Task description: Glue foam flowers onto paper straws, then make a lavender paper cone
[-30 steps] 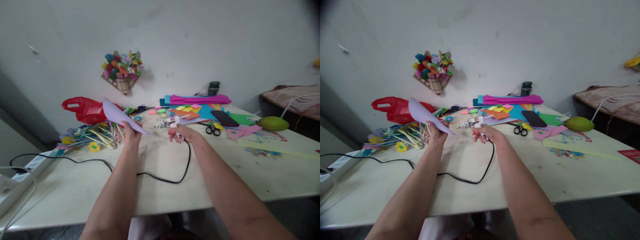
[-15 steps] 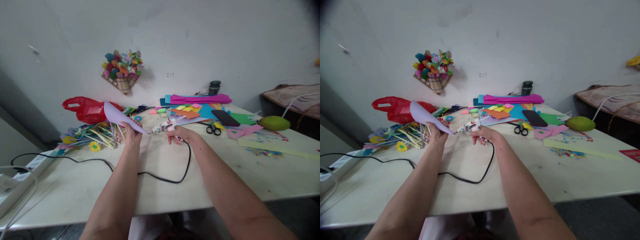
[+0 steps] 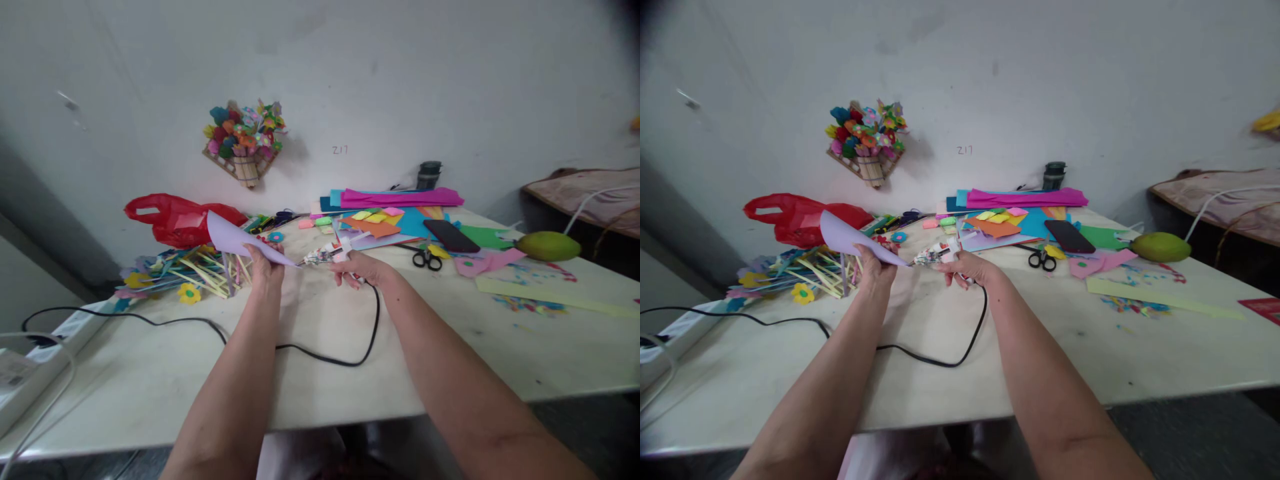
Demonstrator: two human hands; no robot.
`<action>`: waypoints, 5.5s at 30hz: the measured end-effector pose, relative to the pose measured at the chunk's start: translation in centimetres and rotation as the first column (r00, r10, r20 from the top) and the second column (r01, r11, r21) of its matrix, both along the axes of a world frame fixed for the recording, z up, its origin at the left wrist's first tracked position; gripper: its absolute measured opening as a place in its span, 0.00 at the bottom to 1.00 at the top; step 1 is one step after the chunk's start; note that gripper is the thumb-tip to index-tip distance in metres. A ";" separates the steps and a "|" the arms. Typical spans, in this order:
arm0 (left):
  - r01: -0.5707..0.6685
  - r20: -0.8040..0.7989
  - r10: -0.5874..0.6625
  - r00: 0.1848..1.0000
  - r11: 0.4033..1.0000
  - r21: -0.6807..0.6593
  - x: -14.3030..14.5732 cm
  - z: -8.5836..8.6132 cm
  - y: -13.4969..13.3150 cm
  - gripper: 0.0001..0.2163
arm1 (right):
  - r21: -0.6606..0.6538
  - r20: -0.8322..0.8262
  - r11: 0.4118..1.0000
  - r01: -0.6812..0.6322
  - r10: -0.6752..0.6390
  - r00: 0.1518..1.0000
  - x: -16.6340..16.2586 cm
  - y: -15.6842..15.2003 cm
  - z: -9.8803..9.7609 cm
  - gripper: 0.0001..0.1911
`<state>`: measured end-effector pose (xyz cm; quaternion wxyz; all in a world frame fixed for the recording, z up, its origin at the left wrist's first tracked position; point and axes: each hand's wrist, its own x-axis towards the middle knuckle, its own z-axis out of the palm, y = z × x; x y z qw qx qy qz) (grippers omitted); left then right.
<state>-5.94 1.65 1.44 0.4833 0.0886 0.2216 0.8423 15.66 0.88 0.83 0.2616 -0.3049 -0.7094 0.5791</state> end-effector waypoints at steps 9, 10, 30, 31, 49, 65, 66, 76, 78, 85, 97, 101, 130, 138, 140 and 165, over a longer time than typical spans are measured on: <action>-0.024 0.029 0.026 0.999 0.999 -0.035 0.1 0.0 -0.1 0.19 | 0.040 0.005 0.999 0.030 -0.030 1.000 -0.3 0.2 -0.2 0.16; -0.028 0.033 0.029 0.999 0.999 -0.037 0.1 0.0 -0.1 0.19 | 0.046 0.003 0.998 0.041 -0.041 0.999 -0.4 0.1 -0.1 0.15; -0.067 0.065 0.068 0.996 0.998 -0.005 -0.3 0.2 0.0 0.17 | 0.075 -0.013 0.990 0.123 -0.122 0.992 0.1 0.3 -0.2 0.16; -0.057 0.075 0.057 0.996 0.998 0.000 -0.3 0.2 0.0 0.18 | 0.063 -0.022 0.990 0.123 -0.122 0.992 0.3 0.3 -0.3 0.16; 0.213 -0.102 -0.193 0.976 0.941 0.262 0.7 0.5 -1.3 0.21 | -0.197 -0.284 0.957 0.213 -0.263 0.922 -2.2 1.0 -1.1 0.15; 0.311 -0.054 -0.311 0.949 0.895 0.320 -0.3 -0.2 -1.3 0.25 | -0.254 -0.195 0.942 -0.220 0.172 0.965 -0.1 0.6 -1.2 0.18; 0.305 -0.061 -0.301 0.952 0.900 0.311 -0.3 -0.2 -1.3 0.25 | -0.255 -0.192 0.941 -0.223 0.177 0.965 -0.1 0.6 -1.2 0.18; 0.323 0.022 -0.352 0.936 0.879 0.351 -0.1 0.1 -1.4 0.25 | -0.277 -0.131 0.935 -0.223 0.193 0.972 -0.3 0.7 -1.5 0.18; 0.335 0.023 -0.369 0.929 0.867 0.370 -0.3 -0.1 -1.3 0.25 | -0.279 -0.124 0.933 -0.228 0.201 0.972 -0.3 0.7 -1.6 0.18; 0.328 -0.022 -0.345 0.938 0.868 0.372 -0.8 -0.3 -1.2 0.22 | -0.272 -0.097 0.931 -0.244 0.226 0.969 0.0 1.0 -1.8 0.19; 0.232 -0.100 -0.214 0.972 0.941 0.248 -0.6 -0.2 -0.6 0.20 | -0.207 -0.098 0.978 -0.006 -0.014 0.995 1.9 1.6 -1.8 0.18; 0.129 -0.300 -0.076 0.951 0.978 0.162 0.2 -0.4 -0.1 0.17 | -0.182 -0.236 0.970 0.162 -0.203 0.950 0.6 1.7 -1.7 0.15; -0.539 -0.992 0.114 -0.047 0.834 0.121 0.5 -2.0 -0.9 0.23 | 0.809 0.471 0.587 -0.008 -0.641 0.606 -4.2 2.5 -3.4 0.22; -0.533 -0.959 -0.003 -0.283 0.832 0.155 1.3 -2.1 -1.0 0.25 | 0.853 0.422 0.522 -0.001 -0.688 0.590 -4.0 2.1 -3.1 0.19; -0.519 -0.947 -0.019 -0.321 0.840 0.159 1.5 -2.1 -1.2 0.25 | 0.875 0.322 0.475 0.099 -0.722 0.612 -3.9 2.2 -2.9 0.20; -0.040 -0.981 -0.157 -0.112 0.987 -0.153 0.8 0.7 -3.1 0.26 | -0.158 -0.679 0.953 0.257 -0.294 0.673 -6.1 3.0 -0.3 0.20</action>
